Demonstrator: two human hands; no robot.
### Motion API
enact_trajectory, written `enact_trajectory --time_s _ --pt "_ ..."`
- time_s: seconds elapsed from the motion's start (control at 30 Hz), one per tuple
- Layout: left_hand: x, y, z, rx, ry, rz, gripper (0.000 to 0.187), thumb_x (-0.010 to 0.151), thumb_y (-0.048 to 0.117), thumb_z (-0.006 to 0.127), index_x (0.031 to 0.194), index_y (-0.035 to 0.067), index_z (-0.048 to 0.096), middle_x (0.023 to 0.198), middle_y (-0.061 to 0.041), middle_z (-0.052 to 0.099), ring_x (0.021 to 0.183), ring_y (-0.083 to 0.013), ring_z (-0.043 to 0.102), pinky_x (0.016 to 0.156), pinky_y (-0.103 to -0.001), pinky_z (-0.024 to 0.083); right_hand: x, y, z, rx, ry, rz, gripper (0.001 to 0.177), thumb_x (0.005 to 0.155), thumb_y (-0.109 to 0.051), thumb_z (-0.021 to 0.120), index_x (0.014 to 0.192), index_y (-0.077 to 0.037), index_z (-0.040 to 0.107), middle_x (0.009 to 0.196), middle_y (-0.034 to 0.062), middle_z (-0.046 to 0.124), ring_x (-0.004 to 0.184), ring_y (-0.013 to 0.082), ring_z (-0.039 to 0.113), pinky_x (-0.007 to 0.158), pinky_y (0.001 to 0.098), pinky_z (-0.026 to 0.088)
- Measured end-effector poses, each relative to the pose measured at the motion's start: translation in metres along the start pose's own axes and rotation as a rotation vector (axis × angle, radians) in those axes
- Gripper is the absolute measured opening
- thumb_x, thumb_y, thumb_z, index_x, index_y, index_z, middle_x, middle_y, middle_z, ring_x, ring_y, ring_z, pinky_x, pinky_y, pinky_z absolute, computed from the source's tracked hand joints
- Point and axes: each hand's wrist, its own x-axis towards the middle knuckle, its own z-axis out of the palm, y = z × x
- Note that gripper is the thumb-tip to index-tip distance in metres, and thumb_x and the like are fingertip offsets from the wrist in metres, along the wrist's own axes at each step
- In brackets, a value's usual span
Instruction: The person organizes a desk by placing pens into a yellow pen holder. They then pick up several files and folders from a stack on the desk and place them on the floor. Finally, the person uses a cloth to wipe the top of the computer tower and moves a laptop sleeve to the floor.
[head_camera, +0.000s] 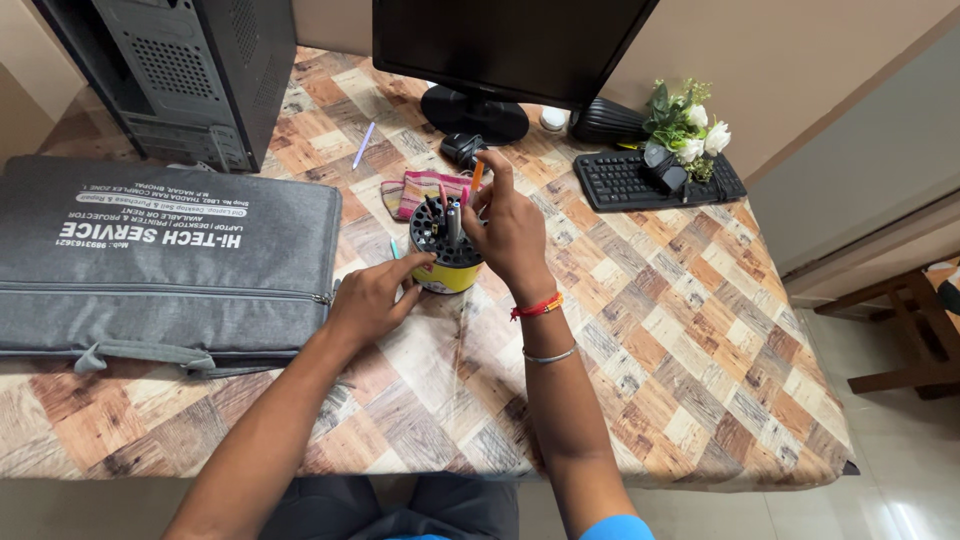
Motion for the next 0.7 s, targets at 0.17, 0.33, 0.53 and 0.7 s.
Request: enact_trajectory --time_s 0.17,0.33,0.53,0.7 --pt "0.001 0.003 -0.002 -0.002 -0.009 -0.011 0.049 0.087 0.017 0.070 0.134 0.023 0.058 0.104 -0.008 0.078 0.081 -0.0318 0.075 0.070 -0.044 0.060 0.002 0.008 -0.004 0.004 0.002 0.011 0.066 0.087 -0.010 0.075 0.142 -0.014 0.040 0.082 0.0009 0.071 0.068 0.0178 0.073 0.056 0.0319 0.055" --pt "0.002 0.003 -0.003 0.018 -0.035 -0.049 0.049 0.087 0.016 0.069 0.135 0.022 0.058 0.092 -0.011 0.076 0.074 -0.0325 0.074 0.065 -0.044 0.059 0.004 0.003 -0.010 -0.048 0.058 -0.100 0.052 0.085 -0.014 0.079 0.129 -0.012 0.053 0.089 0.0028 0.073 0.071 0.0178 0.072 0.059 0.0317 0.055" --pt "0.003 -0.013 -0.004 0.019 0.203 -0.147 0.040 0.093 0.009 0.064 0.132 0.014 0.060 0.085 -0.009 0.074 0.067 -0.0271 0.072 0.062 -0.039 0.057 0.003 -0.013 -0.012 0.064 0.080 -0.013 0.017 0.094 -0.015 0.074 0.109 -0.011 0.067 0.078 0.0022 0.072 0.063 0.0145 0.070 0.059 0.0290 0.055" --pt "0.001 -0.023 -0.007 -0.145 0.578 -0.148 0.025 0.095 0.003 0.064 0.120 0.006 0.062 0.092 -0.009 0.072 0.070 -0.0213 0.069 0.065 -0.034 0.055 -0.027 -0.032 0.046 0.233 -0.129 -0.257 0.023 0.088 -0.010 0.068 0.111 -0.009 0.069 0.094 0.0080 0.076 0.075 0.0184 0.075 0.068 0.0317 0.060"
